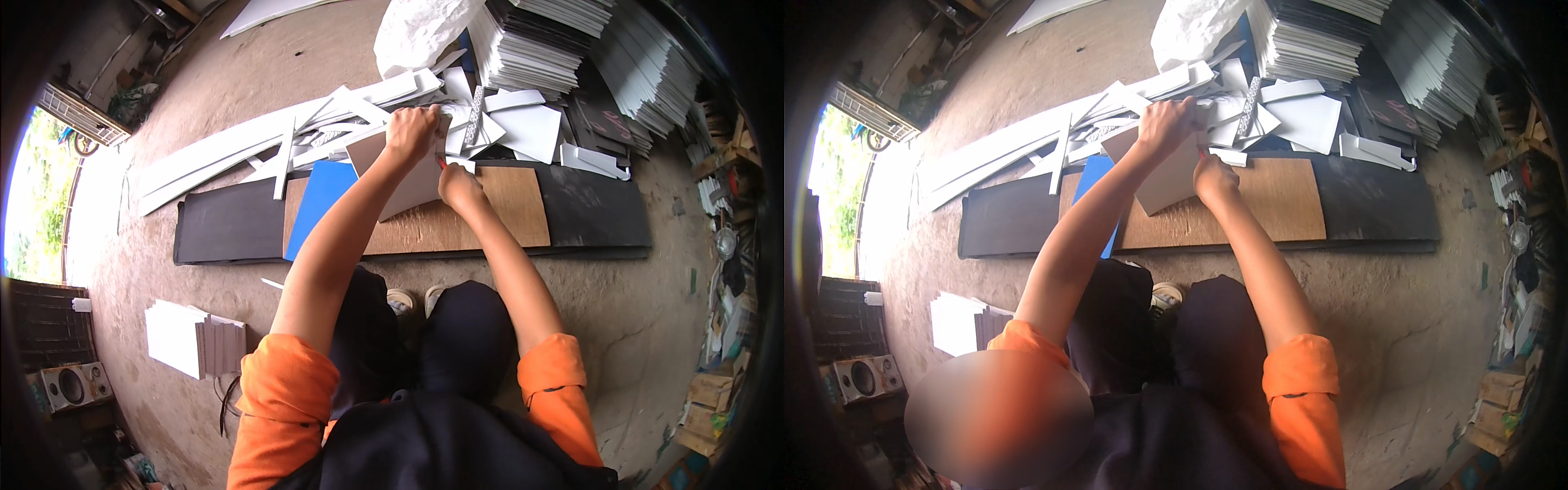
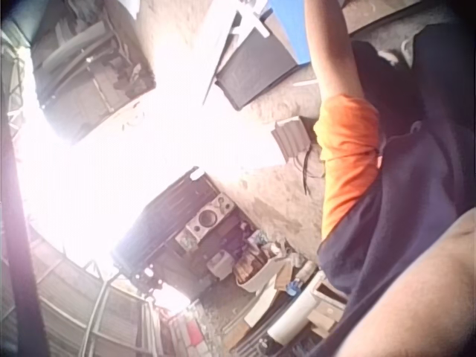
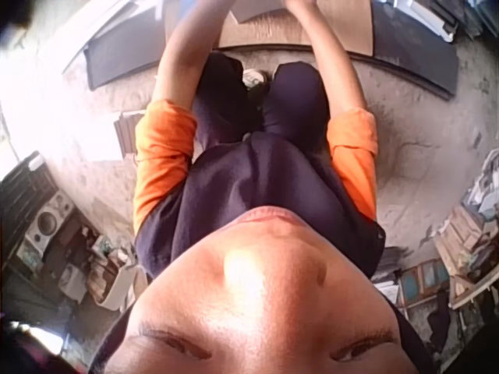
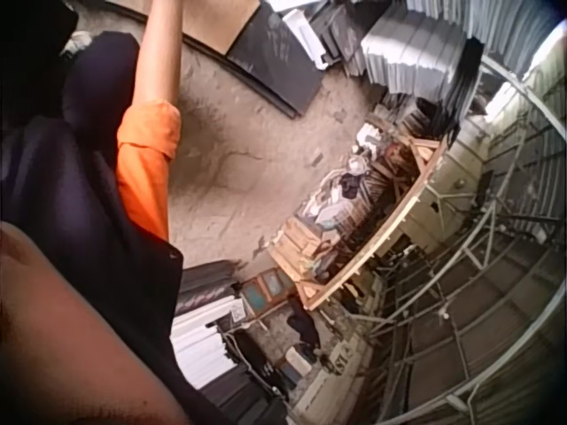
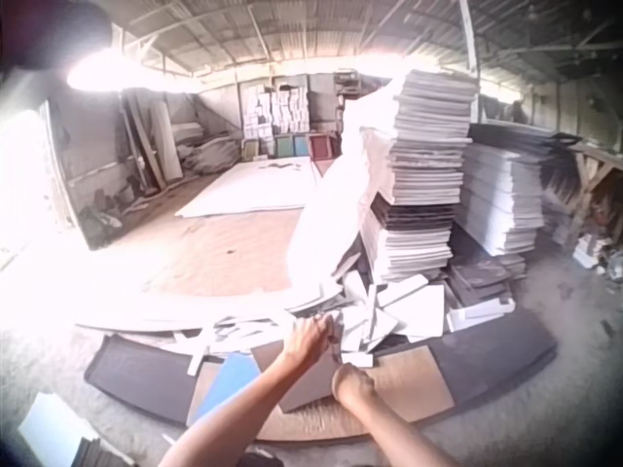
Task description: The person sits on the floor and uses a red utility knife to cut a blue rectangular board placed on a brown cardboard sheet. They align the board, score the edges, and trim the material, discarding the cut-off strips into a nearby pile of scrap.
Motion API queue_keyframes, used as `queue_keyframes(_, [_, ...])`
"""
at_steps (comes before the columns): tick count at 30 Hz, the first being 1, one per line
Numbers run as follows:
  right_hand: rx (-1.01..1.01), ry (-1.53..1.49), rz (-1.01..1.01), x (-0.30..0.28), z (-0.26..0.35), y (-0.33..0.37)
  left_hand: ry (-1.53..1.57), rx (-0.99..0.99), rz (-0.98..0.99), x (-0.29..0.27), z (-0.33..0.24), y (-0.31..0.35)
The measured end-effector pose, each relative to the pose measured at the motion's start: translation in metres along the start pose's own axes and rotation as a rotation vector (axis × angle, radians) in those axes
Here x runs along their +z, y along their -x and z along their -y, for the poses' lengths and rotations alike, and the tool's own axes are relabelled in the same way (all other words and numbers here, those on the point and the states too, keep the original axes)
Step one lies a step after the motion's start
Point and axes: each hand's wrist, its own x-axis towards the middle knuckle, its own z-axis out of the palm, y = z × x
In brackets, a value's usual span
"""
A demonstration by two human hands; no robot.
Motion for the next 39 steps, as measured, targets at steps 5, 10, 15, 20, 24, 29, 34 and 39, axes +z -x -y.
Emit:
queue_keyframes(5, [-0.077,-0.013,-0.055,0.004,-0.019,0.025,-0.023,0.014,0.013,-0.001,-0.005,0.003])
queue_keyframes(10, [-0.070,-0.061,-0.076,0.002,-0.023,0.030,0.001,-0.006,0.051,-0.002,-0.002,-0.002])
queue_keyframes(15, [0.019,0.084,0.024,0.008,-0.006,0.009,0.085,-0.045,0.101,-0.001,0.004,-0.001])
queue_keyframes(20, [0.020,0.165,0.098,0.020,-0.007,-0.002,-0.004,-0.018,0.112,-0.001,-0.004,0.000])
queue_keyframes(24, [-0.099,0.035,0.054,0.036,-0.022,-0.010,0.016,-0.007,0.088,0.001,-0.003,-0.001])
queue_keyframes(29, [-0.109,-0.025,0.022,0.035,-0.024,-0.006,-0.008,0.021,0.034,0.004,-0.002,0.001])
queue_keyframes(34, [-0.107,-0.049,-0.022,0.046,-0.041,0.005,-0.027,0.069,-0.042,0.007,-0.004,0.004])
queue_keyframes(39, [-0.111,0.002,-0.031,0.050,-0.047,0.020,-0.061,0.023,-0.006,0.005,-0.001,0.000])
